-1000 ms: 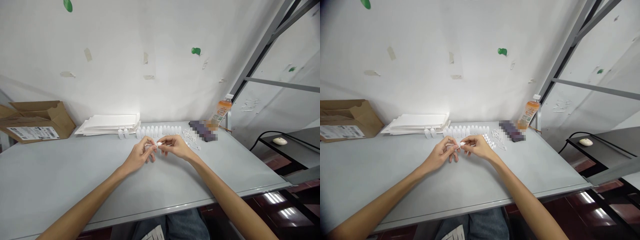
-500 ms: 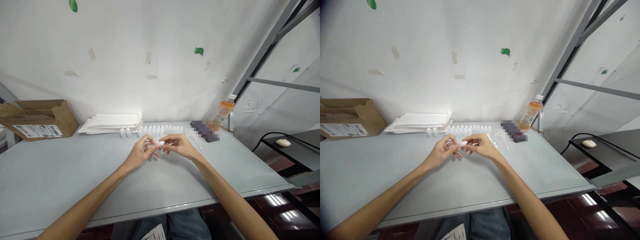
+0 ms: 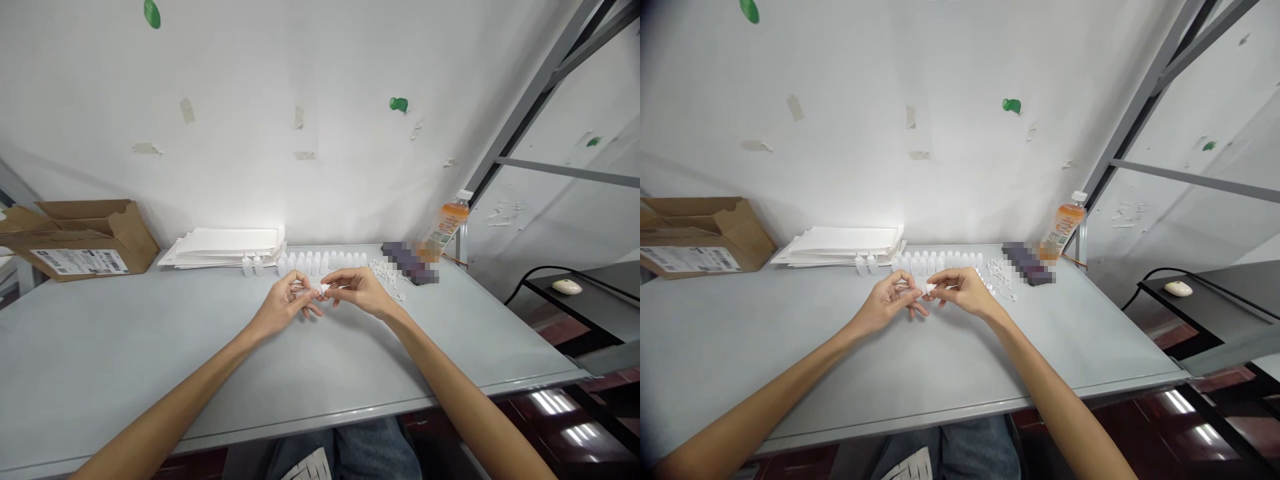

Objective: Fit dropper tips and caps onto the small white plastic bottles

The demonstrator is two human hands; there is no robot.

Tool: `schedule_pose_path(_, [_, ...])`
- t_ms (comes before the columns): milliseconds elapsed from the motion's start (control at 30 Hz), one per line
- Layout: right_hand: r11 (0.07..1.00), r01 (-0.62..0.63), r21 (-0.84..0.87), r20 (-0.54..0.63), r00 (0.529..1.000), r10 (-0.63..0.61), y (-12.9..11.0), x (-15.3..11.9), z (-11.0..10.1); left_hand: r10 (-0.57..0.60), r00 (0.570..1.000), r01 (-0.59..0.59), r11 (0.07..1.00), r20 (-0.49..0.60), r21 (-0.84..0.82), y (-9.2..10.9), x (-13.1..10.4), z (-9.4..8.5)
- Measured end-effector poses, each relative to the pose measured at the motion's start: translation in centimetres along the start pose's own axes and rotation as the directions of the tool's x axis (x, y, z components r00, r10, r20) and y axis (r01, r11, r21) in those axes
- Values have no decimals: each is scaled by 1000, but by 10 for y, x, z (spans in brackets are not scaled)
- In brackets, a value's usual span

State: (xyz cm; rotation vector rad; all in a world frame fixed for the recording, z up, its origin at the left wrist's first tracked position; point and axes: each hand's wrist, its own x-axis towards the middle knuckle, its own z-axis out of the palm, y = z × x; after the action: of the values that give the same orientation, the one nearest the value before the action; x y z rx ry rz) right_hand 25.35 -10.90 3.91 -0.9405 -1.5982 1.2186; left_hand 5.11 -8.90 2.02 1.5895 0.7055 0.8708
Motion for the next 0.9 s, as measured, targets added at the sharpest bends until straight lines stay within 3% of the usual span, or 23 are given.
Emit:
schedule_pose_path(233, [999, -41, -10, 52, 998, 42, -2, -1, -1, -7, 1000, 7, 1000, 2, 30, 2, 0, 0])
schedule_pose_path(500, [990, -134, -38, 61, 989, 137, 4, 1, 2, 5, 1000, -1, 961, -13, 278, 6, -4, -1])
schedule_pose_path(667, [980, -173, -94, 43, 983, 178, 7, 2, 5, -5, 1000, 7, 949, -7, 316, 7, -5, 0])
schedule_pose_path(900, [976, -151, -157, 14, 988, 155, 8, 2, 9, -8, 1000, 4, 931, 9, 364, 9, -8, 3])
